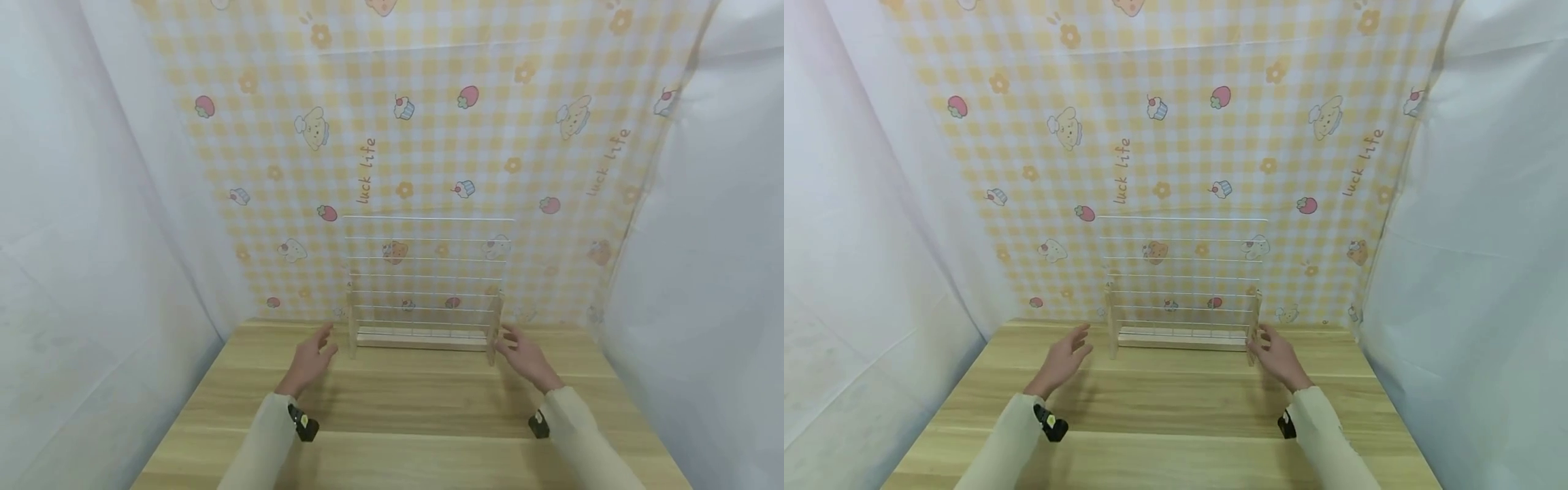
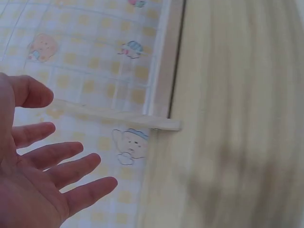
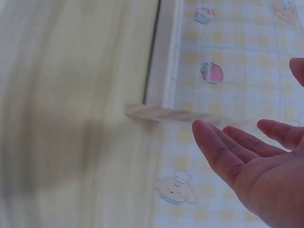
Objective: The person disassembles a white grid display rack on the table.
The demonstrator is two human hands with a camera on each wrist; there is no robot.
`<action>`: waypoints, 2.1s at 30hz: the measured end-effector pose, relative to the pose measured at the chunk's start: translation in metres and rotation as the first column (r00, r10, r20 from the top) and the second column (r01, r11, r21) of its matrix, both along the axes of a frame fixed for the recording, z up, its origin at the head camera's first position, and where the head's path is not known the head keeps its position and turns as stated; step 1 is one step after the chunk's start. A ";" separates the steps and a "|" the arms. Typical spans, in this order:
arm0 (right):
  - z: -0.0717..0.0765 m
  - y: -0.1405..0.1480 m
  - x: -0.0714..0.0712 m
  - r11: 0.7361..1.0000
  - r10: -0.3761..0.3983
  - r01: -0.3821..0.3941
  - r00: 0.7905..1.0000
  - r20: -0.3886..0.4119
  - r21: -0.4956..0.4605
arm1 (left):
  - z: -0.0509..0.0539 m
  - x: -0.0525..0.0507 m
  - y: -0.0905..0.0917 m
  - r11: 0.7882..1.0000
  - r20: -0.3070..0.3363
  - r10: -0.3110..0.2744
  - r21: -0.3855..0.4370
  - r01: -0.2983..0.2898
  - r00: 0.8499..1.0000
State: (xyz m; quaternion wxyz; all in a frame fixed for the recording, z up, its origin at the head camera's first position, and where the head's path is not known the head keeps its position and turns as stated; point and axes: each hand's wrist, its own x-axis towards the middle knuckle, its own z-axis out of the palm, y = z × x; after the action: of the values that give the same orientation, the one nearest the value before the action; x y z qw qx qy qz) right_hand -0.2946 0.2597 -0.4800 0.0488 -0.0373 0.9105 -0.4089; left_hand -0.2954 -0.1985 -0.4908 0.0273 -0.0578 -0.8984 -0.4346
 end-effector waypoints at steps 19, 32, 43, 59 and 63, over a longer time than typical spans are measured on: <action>0.089 0.010 -0.053 0.996 -0.035 0.042 0.996 -0.085 0.080 | 0.079 -0.072 0.001 0.997 0.003 -0.052 -0.065 0.052 0.999; 0.096 -0.006 -0.072 0.990 -0.052 0.073 0.985 -0.167 0.123 | 0.080 -0.107 0.017 0.998 0.051 -0.035 0.046 0.032 0.998; 0.077 -0.005 -0.088 0.981 -0.160 0.181 0.953 -0.256 0.062 | 0.076 -0.108 0.026 0.999 -0.032 0.036 0.009 -0.036 0.999; 0.057 -0.008 -0.087 0.966 -0.250 0.259 0.917 -0.312 -0.013 | 0.063 -0.108 0.036 0.970 -0.225 0.234 -0.007 -0.242 0.946; 0.060 -0.007 -0.089 0.960 -0.274 0.275 0.904 -0.327 -0.046 | 0.068 -0.109 0.039 0.968 -0.271 0.242 -0.005 -0.252 0.932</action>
State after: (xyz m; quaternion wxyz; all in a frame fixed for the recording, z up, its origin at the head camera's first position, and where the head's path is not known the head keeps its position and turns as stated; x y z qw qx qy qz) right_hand -0.3834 0.2526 -0.4195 -0.1624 0.0233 0.9022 -0.3988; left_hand -0.4041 -0.1599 -0.4229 0.2019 -0.0033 -0.8950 -0.3977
